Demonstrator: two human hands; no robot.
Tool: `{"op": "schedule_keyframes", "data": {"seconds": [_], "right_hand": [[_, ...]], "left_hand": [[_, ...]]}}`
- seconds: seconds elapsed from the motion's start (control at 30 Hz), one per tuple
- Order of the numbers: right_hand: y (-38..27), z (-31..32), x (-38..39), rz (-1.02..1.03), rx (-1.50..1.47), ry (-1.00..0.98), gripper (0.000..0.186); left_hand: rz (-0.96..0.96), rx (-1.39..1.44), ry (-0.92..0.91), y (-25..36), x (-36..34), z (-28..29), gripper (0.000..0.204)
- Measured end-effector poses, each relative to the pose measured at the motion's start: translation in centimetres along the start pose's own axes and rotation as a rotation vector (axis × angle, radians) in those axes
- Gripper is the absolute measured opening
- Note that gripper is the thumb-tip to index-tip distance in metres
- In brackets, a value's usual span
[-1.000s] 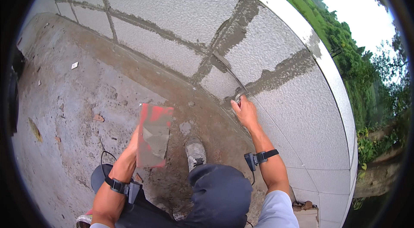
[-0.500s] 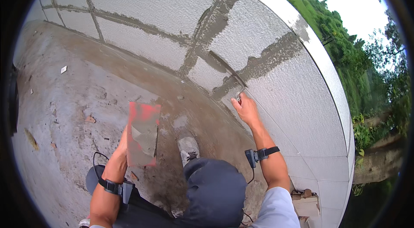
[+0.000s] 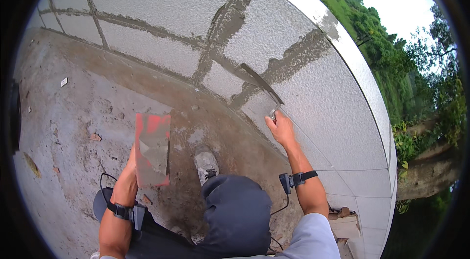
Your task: Applying mortar to wall seams using a trowel and hawk.
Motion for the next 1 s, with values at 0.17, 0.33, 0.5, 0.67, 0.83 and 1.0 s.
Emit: {"op": "schedule_keyframes", "data": {"seconds": [0.17, 0.33, 0.5, 0.67, 0.83, 1.0], "right_hand": [[-6.6, 1.2, 1.7, 0.144, -0.091, 0.042, 0.038], [-15.7, 1.6, 4.0, 0.223, -0.806, -0.497, 0.035], [-22.4, -5.3, 4.9, 0.225, -1.182, -1.106, 0.038], [-17.2, -9.4, 6.7, 0.103, -0.933, -1.098, 0.042], [-12.5, -7.2, 5.9, 0.049, -0.712, -0.621, 0.036], [-18.1, -6.6, 2.6, -0.060, -0.941, -0.426, 0.037]], "left_hand": [[0.097, 0.086, 0.033, -0.1, 2.1, 2.5, 0.048], [0.270, 0.216, -0.081, -4.2, -1.1, 0.5, 0.048], [0.133, 0.317, -0.164, -4.8, -1.9, -0.9, 0.039], [-0.124, 0.454, -0.101, 2.3, -0.4, -0.9, 0.033], [-0.317, 0.253, 0.035, 5.4, 0.7, 2.6, 0.026], [-0.146, 0.374, -0.046, 3.9, 0.7, 3.0, 0.019]]}}
Point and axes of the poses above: each hand's wrist, its own x-axis away from the middle knuckle, its own z-axis out of the back of the hand, y = z × x, the point moved 6 cm from there along -x, towards the middle knuckle, and after that the axes turned 3 degrees about z, right-handed, at the moved point
